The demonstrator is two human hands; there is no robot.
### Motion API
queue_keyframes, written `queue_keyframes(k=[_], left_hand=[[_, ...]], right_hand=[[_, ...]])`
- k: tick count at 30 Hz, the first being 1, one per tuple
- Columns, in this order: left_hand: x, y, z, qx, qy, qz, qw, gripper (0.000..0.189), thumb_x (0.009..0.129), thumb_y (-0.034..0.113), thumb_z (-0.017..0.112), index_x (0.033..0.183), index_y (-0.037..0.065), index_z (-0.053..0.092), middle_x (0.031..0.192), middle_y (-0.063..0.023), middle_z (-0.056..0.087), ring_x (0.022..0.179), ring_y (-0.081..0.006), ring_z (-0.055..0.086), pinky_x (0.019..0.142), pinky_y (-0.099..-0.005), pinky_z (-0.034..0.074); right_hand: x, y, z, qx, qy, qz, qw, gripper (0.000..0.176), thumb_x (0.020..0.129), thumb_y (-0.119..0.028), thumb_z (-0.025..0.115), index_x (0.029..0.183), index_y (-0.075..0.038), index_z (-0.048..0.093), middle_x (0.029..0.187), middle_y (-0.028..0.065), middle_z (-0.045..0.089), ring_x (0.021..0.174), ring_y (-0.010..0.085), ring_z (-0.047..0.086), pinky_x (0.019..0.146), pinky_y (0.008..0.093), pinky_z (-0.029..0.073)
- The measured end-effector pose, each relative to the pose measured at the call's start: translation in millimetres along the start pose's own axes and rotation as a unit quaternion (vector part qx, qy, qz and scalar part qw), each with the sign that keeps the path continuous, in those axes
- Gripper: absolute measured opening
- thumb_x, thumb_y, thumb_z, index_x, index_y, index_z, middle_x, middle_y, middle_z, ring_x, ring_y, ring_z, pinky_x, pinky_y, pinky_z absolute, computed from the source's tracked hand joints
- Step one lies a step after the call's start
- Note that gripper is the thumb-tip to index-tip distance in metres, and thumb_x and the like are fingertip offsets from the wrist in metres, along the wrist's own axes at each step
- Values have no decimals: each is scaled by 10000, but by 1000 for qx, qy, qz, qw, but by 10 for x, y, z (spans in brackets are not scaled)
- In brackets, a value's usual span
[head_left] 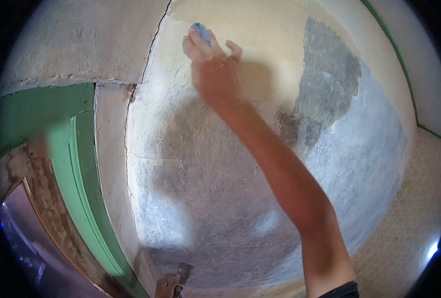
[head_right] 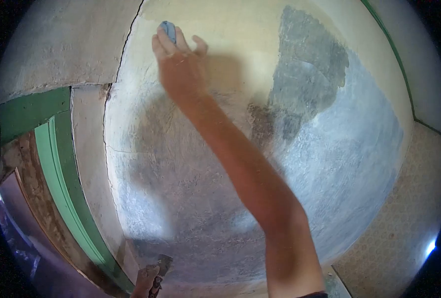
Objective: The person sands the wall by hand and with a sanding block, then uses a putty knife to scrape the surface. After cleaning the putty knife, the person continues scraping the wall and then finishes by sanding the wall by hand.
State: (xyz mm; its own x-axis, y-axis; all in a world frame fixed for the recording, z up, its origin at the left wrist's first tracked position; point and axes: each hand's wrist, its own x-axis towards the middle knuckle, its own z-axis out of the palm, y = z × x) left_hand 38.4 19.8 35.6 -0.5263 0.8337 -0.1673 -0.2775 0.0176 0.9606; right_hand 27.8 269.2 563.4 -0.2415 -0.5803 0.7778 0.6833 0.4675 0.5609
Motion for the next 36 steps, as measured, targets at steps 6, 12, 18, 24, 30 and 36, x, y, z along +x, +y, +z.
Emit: queue_keyframes(k=[6, 12, 18, 24, 30, 36], left_hand=[[-93, -64, -203, 10, 21, -23, 999, 423, 971, 421, 623, 726, 81, 569, 554, -9, 485, 375, -107, 417, 374, -291, 381], [-229, 90, -281, -89, 95, -25, 991, 381, 977, 417, 615, 846, 60, 639, 556, 0, 472, 362, -103, 399, 350, -296, 340], [63, -346, -402, -29, 98, 35, 994, 371, 933, 317, 703, 1109, -8, 670, 812, -40, 651, 663, -107, 581, 604, -296, 491], [-58, 57, -229, -78, 54, 16, 995, 335, 948, 322, 680, 1041, 1, 659, 743, -27, 605, 541, -103, 556, 460, -280, 478], [73, -20, -100, -92, 41, 24, 995, 334, 964, 337, 658, 949, 3, 657, 643, -17, 569, 435, -100, 495, 416, -282, 435], [-12, 116, -16, -43, -28, 29, 998, 351, 983, 326, 640, 791, 33, 622, 574, 1, 541, 394, -72, 448, 391, -263, 362]], right_hand=[[200, 840, -76, -6, 14, 54, 998, 511, 899, -72, 517, 1381, -234, 564, 1489, 0, 507, 1224, 163, 576, 1003, 468, 351], [650, -112, 291, 82, 137, 171, 972, 487, 904, -88, 530, 1383, -177, 538, 1437, 34, 544, 1175, 191, 603, 1025, 482, 304], [452, -616, 133, 51, 78, 32, 995, 464, 876, -94, 573, 1337, -142, 570, 1330, 9, 627, 1147, 161, 627, 997, 530, 329], [896, -302, 200, 24, -51, 51, 997, 463, 948, -123, 425, 1400, -155, 516, 1500, 92, 479, 1360, 161, 468, 1083, 614, 249], [419, -799, 109, 24, 62, 43, 997, 404, 862, -75, 582, 1262, -119, 620, 1306, 5, 623, 1183, 157, 595, 985, 553, 355], [-144, -606, -223, 137, 13, -44, 990, 348, 874, -102, 595, 1217, -136, 640, 1324, 18, 606, 1256, 152, 554, 1044, 616, 326]])
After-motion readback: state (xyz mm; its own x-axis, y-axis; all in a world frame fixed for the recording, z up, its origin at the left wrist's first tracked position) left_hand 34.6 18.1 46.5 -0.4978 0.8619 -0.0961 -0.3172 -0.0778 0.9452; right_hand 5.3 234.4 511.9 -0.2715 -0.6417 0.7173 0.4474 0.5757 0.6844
